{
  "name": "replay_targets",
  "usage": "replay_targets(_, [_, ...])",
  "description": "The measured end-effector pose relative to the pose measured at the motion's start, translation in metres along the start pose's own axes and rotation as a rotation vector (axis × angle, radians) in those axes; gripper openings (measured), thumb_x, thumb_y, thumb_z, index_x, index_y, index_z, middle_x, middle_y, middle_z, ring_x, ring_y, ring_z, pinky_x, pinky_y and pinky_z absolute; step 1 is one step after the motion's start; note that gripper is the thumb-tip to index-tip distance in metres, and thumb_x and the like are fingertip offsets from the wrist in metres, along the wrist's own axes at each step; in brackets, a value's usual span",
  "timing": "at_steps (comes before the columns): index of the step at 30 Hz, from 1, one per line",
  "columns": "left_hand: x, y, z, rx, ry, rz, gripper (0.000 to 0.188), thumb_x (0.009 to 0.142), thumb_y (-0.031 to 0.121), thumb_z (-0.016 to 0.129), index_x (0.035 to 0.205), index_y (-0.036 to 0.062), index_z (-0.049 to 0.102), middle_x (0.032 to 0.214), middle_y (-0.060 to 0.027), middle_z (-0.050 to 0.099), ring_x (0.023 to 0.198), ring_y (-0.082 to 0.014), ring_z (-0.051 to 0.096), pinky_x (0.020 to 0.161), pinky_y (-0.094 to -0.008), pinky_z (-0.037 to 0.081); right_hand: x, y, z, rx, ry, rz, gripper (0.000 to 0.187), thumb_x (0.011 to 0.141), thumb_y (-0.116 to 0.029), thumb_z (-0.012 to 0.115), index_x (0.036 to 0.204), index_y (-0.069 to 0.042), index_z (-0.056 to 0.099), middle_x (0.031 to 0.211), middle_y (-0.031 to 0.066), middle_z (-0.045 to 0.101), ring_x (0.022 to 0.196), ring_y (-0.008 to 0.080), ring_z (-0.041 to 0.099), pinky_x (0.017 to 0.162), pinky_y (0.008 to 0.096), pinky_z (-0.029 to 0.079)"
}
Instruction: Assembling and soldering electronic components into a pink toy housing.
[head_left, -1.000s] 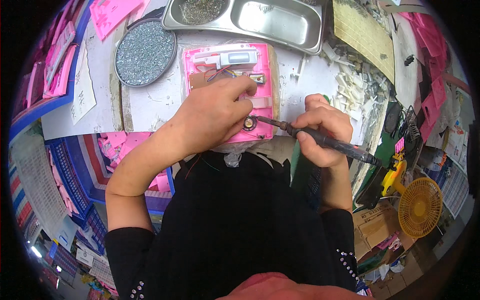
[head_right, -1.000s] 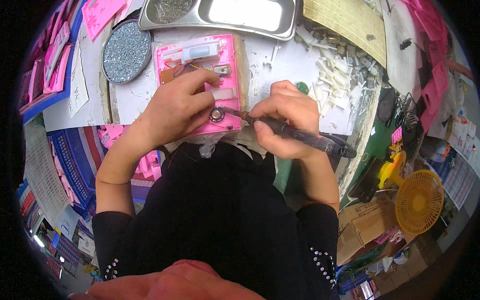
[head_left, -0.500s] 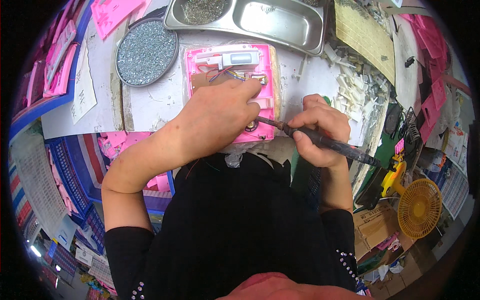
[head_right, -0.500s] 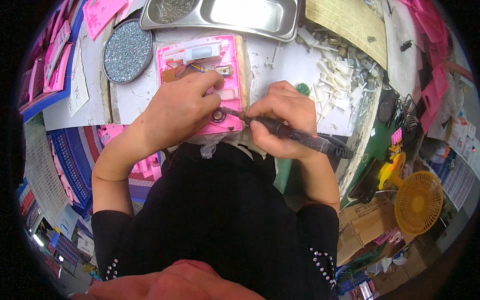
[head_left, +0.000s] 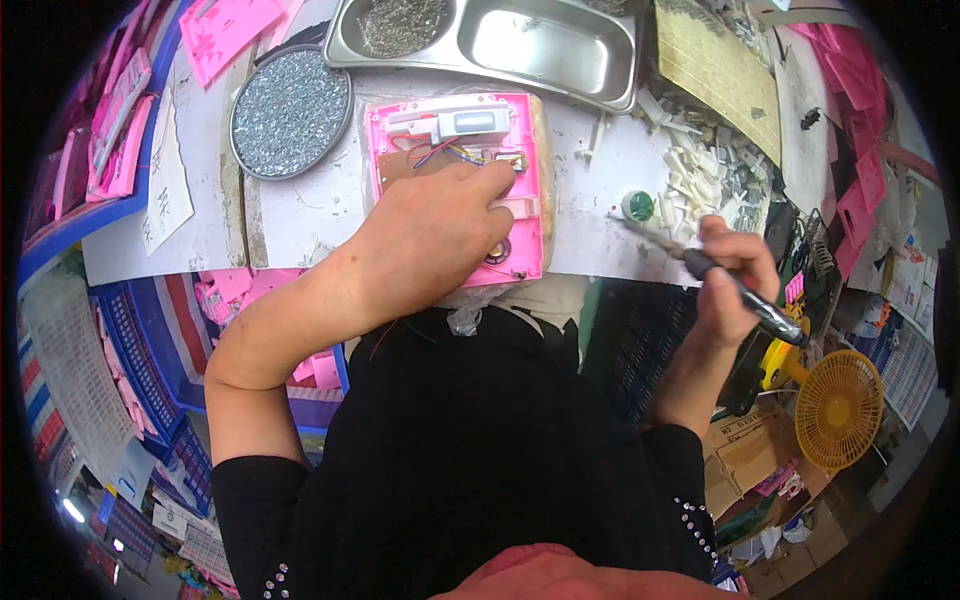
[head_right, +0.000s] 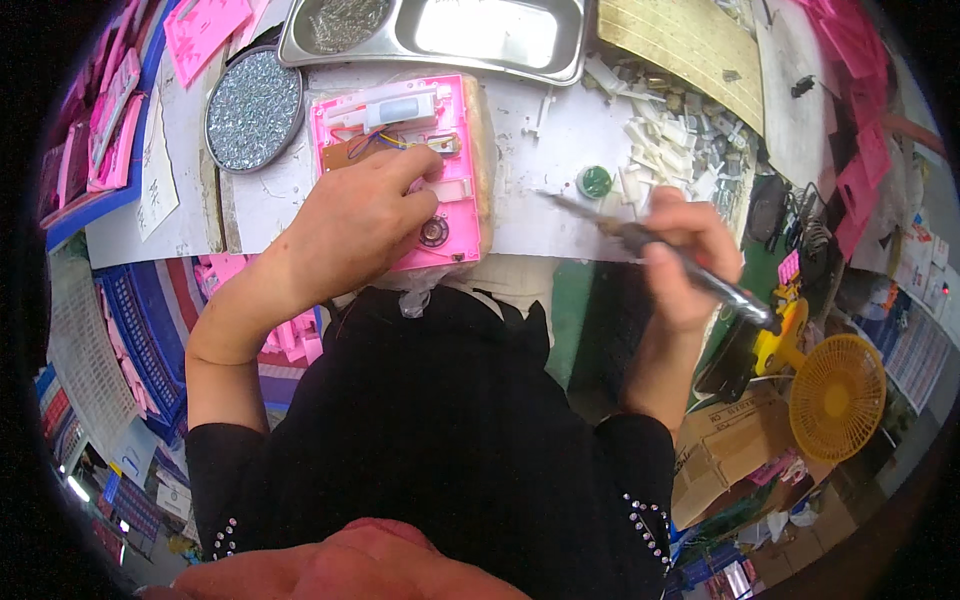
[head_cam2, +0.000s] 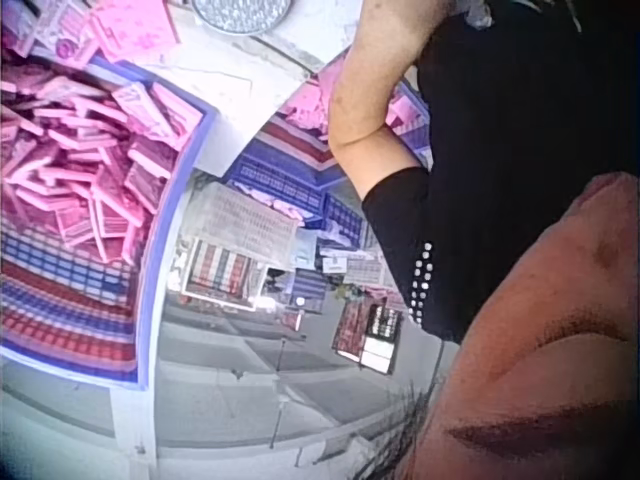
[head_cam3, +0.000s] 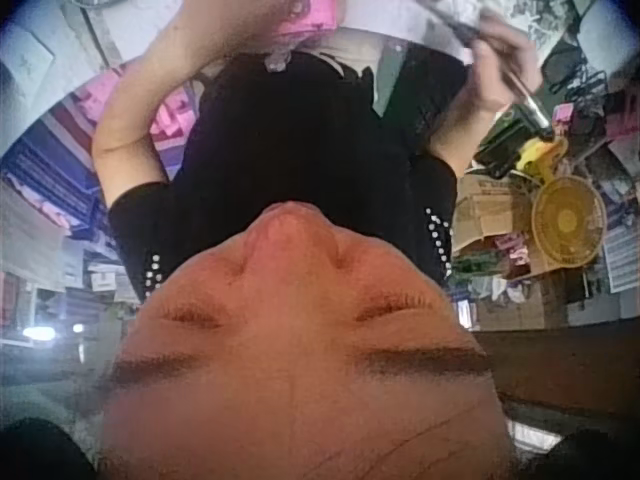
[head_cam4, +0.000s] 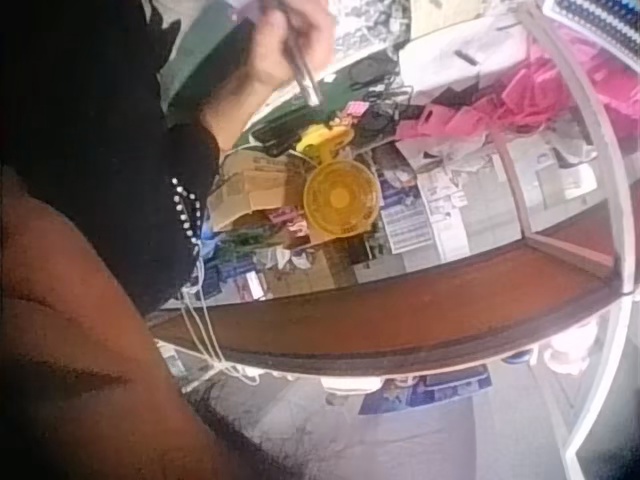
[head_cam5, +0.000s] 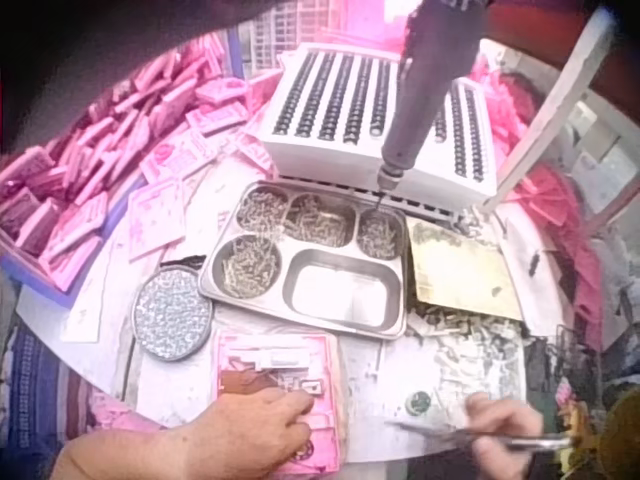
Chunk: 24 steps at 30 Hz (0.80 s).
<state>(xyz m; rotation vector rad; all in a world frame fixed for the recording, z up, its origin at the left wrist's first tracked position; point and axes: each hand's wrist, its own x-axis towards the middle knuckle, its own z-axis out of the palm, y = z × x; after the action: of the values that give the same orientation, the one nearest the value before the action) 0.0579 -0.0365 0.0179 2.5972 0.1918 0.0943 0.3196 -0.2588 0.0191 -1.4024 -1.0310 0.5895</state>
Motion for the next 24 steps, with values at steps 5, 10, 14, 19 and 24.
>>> replay_targets(5, [0.001, 0.002, 0.004, 0.007, 0.096, 0.023, 0.009, 0.079, 0.008, 0.069, 0.085, 0.002, 0.064, 0.103, -0.0133, 0.06, 0.094, -0.0318, 0.065, 0.078, -0.0433, 0.056, -0.025, 0.008, -0.103, 0.066, 0.535, -0.047, 0.009, 0.089, -0.007, 0.063, 0.095, -0.001, 0.059, 0.075, 0.0069, 0.056, 0.067, 0.014, 0.051, 0.084, 0.0341, 0.049])
replay_targets(10, [0.01, 0.007, -0.001, 0.031, 0.047, 0.025, 0.014, 0.075, 0.004, 0.073, 0.086, 0.0019, 0.065, 0.112, -0.0133, 0.063, 0.099, -0.0319, 0.066, 0.082, -0.0431, 0.055, -0.064, -0.016, -0.209, -0.141, 1.052, -0.184, 0.011, 0.087, 0.001, 0.061, 0.08, -0.006, 0.056, 0.078, 0.001, 0.054, 0.073, 0.0114, 0.057, 0.066, 0.022, 0.049])
replay_targets(14, [0.009, 0.006, 0.004, -0.002, 0.054, 0.025, 0.016, 0.076, 0.003, 0.074, 0.088, 0.0022, 0.063, 0.114, -0.0132, 0.064, 0.101, -0.0354, 0.064, 0.083, -0.0461, 0.052, -0.054, -0.013, -0.222, -0.341, 1.187, -0.233, 0.01, 0.085, -0.001, 0.062, 0.078, -0.006, 0.058, 0.079, -0.0004, 0.054, 0.072, 0.0106, 0.052, 0.07, 0.0257, 0.044])
replay_targets(19, [-0.001, -0.007, 0.002, -0.061, 0.122, 0.096, 0.017, 0.078, 0.003, 0.073, 0.093, 0.0023, 0.065, 0.115, -0.0132, 0.063, 0.101, -0.0313, 0.066, 0.084, -0.0424, 0.054, -0.035, 0.034, -0.234, -0.595, 1.072, 0.014, 0.009, 0.091, -0.015, 0.077, 0.094, -0.009, 0.071, 0.08, -0.0013, 0.061, 0.069, 0.0085, 0.051, 0.062, 0.025, 0.041])
replay_targets(24, [-0.031, -0.016, -0.001, -0.291, 0.376, -0.079, 0.027, 0.078, 0.005, 0.075, 0.104, 0.0042, 0.068, 0.108, -0.0129, 0.064, 0.089, -0.0313, 0.067, 0.074, -0.0402, 0.055, -0.064, 0.056, -0.185, 0.476, 0.895, 0.236, 0.028, 0.1, -0.025, 0.069, 0.116, -0.003, 0.065, 0.091, 0.008, 0.068, 0.073, 0.0158, 0.059, 0.075, 0.0361, 0.053])
